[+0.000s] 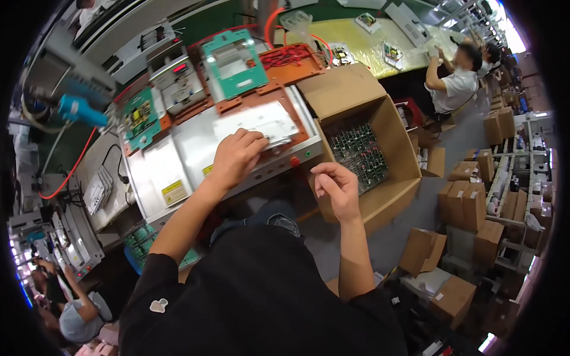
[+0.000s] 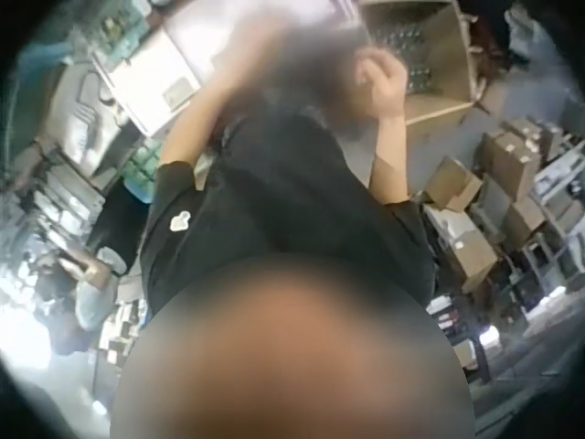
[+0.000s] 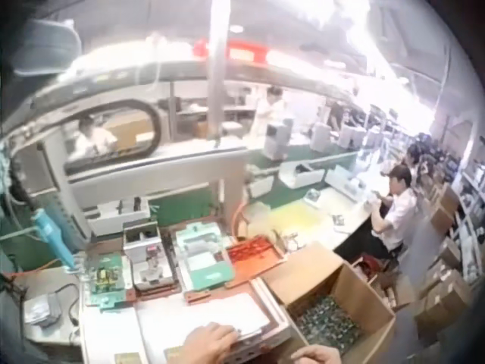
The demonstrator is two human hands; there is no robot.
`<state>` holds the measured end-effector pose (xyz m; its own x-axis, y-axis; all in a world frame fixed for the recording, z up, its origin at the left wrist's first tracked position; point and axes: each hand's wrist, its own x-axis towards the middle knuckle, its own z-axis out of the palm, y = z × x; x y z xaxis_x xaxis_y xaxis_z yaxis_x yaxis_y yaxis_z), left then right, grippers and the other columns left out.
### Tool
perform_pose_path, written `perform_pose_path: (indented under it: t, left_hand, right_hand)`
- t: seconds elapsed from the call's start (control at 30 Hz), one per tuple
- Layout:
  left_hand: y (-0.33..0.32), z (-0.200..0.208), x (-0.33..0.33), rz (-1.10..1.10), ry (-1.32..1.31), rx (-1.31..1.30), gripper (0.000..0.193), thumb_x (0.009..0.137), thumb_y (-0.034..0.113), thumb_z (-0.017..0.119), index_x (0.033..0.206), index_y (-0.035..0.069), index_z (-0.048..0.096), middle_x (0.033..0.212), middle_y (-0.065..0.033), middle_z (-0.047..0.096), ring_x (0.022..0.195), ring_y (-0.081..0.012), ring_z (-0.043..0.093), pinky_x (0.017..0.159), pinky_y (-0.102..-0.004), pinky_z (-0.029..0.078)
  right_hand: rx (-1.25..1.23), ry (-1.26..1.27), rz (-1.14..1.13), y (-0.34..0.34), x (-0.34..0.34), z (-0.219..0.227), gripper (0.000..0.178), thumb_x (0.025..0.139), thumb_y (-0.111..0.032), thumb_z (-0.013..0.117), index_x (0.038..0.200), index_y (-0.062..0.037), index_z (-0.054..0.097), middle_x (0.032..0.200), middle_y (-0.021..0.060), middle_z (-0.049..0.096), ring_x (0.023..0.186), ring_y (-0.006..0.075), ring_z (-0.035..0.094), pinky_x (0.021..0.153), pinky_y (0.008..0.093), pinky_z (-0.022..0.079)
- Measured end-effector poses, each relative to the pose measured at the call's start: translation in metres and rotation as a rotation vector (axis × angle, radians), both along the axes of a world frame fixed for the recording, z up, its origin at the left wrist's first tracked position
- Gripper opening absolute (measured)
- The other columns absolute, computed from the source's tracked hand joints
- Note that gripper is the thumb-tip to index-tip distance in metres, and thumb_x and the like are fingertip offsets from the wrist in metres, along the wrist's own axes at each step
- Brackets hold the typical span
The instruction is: Assembling and testing circuit boards at a factory workstation.
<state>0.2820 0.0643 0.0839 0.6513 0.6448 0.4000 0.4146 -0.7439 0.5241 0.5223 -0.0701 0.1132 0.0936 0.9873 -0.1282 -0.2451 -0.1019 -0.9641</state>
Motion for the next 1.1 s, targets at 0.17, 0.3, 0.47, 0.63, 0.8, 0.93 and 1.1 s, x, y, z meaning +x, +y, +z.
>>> perform_pose_path:
  t: [0.17,0.3,0.47,0.63,0.8,0.93,1.1]
  left_hand:
    - [0.021,-0.019,-0.047,-0.069,0.107,-0.193,0.031,0.075,0.003,0.074,0.105,0.004,0.066,0.118,-0.0127,0.063,0.105,-0.0343,0.059,0.090,-0.0401,0.048]
    - [0.010,-0.004,-0.081,0.141,0.300,-0.271,0.040,0.081,0.007,0.073,0.119,0.006,0.063,0.135,-0.0154,0.056,0.121,-0.0369,0.053,0.102,-0.0431,0.043]
    - [-0.015,0.005,-0.115,0.208,0.563,-0.212,0.057,0.081,0.006,0.073,0.135,0.009,0.056,0.149,-0.0170,0.044,0.135,-0.0404,0.042,0.111,-0.0457,0.036]
    - [-0.023,0.014,-0.141,0.260,0.637,-0.353,0.068,0.082,-0.002,0.069,0.145,0.012,0.049,0.159,-0.0181,0.029,0.148,-0.0388,0.025,0.118,-0.0441,0.024]
    - [-0.021,0.038,-0.165,0.323,0.631,-0.486,0.065,0.082,-0.007,0.064,0.144,0.008,0.050,0.161,-0.0204,0.025,0.150,-0.0365,0.022,0.119,-0.0414,0.021]
    - [-0.018,0.049,-0.167,0.315,0.647,-0.438,0.066,0.083,-0.010,0.059,0.146,0.006,0.047,0.162,-0.0210,0.022,0.150,-0.0349,0.020,0.120,-0.0410,0.019]
    - [-0.019,0.060,-0.152,0.312,0.626,-0.404,0.063,0.085,-0.009,0.056,0.146,0.004,0.047,0.161,-0.0227,0.022,0.150,-0.0351,0.021,0.119,-0.0420,0.019]
  right_hand:
    - [-0.083,-0.015,-0.114,-0.008,0.021,-0.021,0.018,0.094,-0.007,0.058,0.106,0.0052,0.063,0.074,0.0043,0.060,0.065,0.0081,0.053,0.061,0.0210,0.044]
    - [-0.154,0.011,-0.127,0.011,0.030,-0.036,0.017,0.095,-0.006,0.058,0.106,0.0030,0.066,0.077,0.0021,0.062,0.068,0.0064,0.055,0.063,0.0200,0.044]
    - [-0.209,-0.290,-0.157,0.030,-0.003,-0.066,0.015,0.095,-0.005,0.058,0.104,-0.0015,0.069,0.077,0.0002,0.064,0.070,0.0053,0.059,0.063,0.0213,0.046]
    - [-0.189,-0.306,-0.188,0.057,-0.015,-0.086,0.015,0.093,-0.004,0.060,0.103,-0.0017,0.070,0.075,0.0037,0.065,0.069,0.0079,0.060,0.062,0.0235,0.047]
    - [-0.187,-0.253,-0.206,0.077,-0.035,-0.102,0.015,0.093,-0.005,0.059,0.104,0.0006,0.069,0.077,0.0060,0.066,0.070,0.0091,0.061,0.063,0.0247,0.049]
    - [-0.330,-0.160,-0.333,0.067,-0.030,-0.124,0.015,0.094,-0.004,0.059,0.104,-0.0005,0.069,0.079,0.0041,0.068,0.072,0.0081,0.061,0.064,0.0237,0.049]
    - [-0.395,-0.138,-0.462,0.024,-0.004,-0.148,0.016,0.096,-0.008,0.059,0.107,-0.0011,0.070,0.083,0.0021,0.068,0.074,0.0068,0.061,0.066,0.0224,0.049]
